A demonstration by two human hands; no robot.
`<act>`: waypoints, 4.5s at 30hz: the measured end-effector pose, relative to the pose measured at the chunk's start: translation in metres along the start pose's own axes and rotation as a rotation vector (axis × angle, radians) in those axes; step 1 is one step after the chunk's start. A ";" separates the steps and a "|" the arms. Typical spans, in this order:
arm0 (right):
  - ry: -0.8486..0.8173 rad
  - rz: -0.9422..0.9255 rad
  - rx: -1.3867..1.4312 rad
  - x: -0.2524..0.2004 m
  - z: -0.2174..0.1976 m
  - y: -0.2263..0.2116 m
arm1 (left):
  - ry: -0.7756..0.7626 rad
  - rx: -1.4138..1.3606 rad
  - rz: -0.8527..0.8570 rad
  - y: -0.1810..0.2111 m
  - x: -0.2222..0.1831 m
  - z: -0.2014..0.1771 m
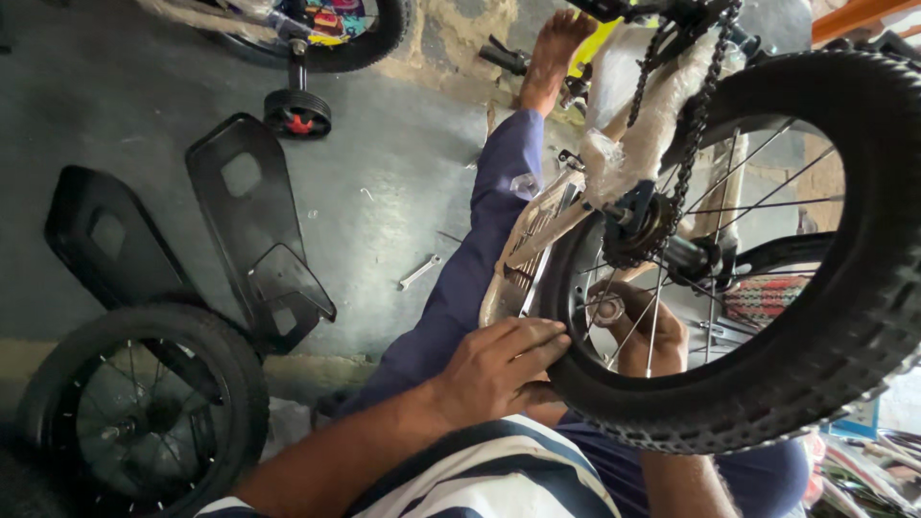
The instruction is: The person assembles a bicycle wheel and attaches components like a training wheel and chain by hand and using tools.
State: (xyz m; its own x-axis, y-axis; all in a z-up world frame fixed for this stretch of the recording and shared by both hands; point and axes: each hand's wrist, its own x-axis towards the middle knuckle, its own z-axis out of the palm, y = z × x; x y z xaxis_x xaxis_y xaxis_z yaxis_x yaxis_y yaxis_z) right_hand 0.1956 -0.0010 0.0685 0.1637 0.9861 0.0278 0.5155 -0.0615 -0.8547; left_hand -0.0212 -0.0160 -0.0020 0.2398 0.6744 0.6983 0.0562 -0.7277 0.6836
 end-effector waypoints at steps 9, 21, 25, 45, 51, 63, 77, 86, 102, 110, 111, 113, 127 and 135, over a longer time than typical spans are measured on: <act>0.126 -0.154 -0.266 -0.004 0.017 0.014 | 0.010 -0.003 -0.001 -0.006 -0.004 0.001; 0.082 0.136 -0.157 -0.008 0.006 -0.003 | 0.015 -0.012 -0.038 -0.007 -0.004 0.005; 0.102 0.182 -0.252 -0.010 0.011 -0.015 | 0.022 -0.028 -0.041 -0.006 -0.003 0.006; 0.078 0.204 -0.229 -0.001 0.003 -0.031 | 0.023 -0.040 -0.042 -0.003 0.001 0.009; 0.028 -0.148 -0.347 -0.003 0.008 -0.022 | 0.021 -0.047 -0.061 0.000 0.000 0.007; 0.046 0.193 -0.048 0.002 -0.015 -0.013 | -0.128 0.092 0.053 -0.027 0.013 0.001; 0.035 0.168 0.117 0.009 -0.003 -0.013 | 0.021 -0.052 0.070 0.029 0.021 -0.007; -0.089 0.212 -0.087 0.015 -0.006 -0.005 | 0.013 -0.078 0.061 0.023 0.022 0.004; -0.057 0.157 -0.065 0.020 -0.015 -0.003 | -0.002 -0.082 0.041 0.022 0.022 0.004; -0.020 -0.006 -0.245 0.014 0.002 -0.035 | 0.035 -0.097 0.025 0.025 0.019 -0.001; -0.033 -0.021 -0.229 0.015 0.003 -0.033 | 0.043 -0.090 0.020 0.026 0.019 -0.001; -0.044 -0.035 -0.202 0.013 0.001 -0.023 | 0.043 -0.092 0.016 0.028 0.018 0.001; -0.009 0.068 -0.349 0.022 -0.006 -0.034 | 0.055 -0.084 0.025 0.031 0.020 -0.001; 0.057 -0.119 -0.462 0.009 0.008 -0.054 | 0.049 -0.107 0.019 0.031 0.020 0.002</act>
State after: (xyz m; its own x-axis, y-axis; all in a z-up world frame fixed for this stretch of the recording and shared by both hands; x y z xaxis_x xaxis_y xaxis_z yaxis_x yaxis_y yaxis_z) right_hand 0.1625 0.0123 0.1113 0.1197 0.9813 0.1506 0.8513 -0.0235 -0.5241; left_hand -0.0133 -0.0251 0.0323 0.1920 0.6676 0.7193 -0.0520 -0.7250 0.6868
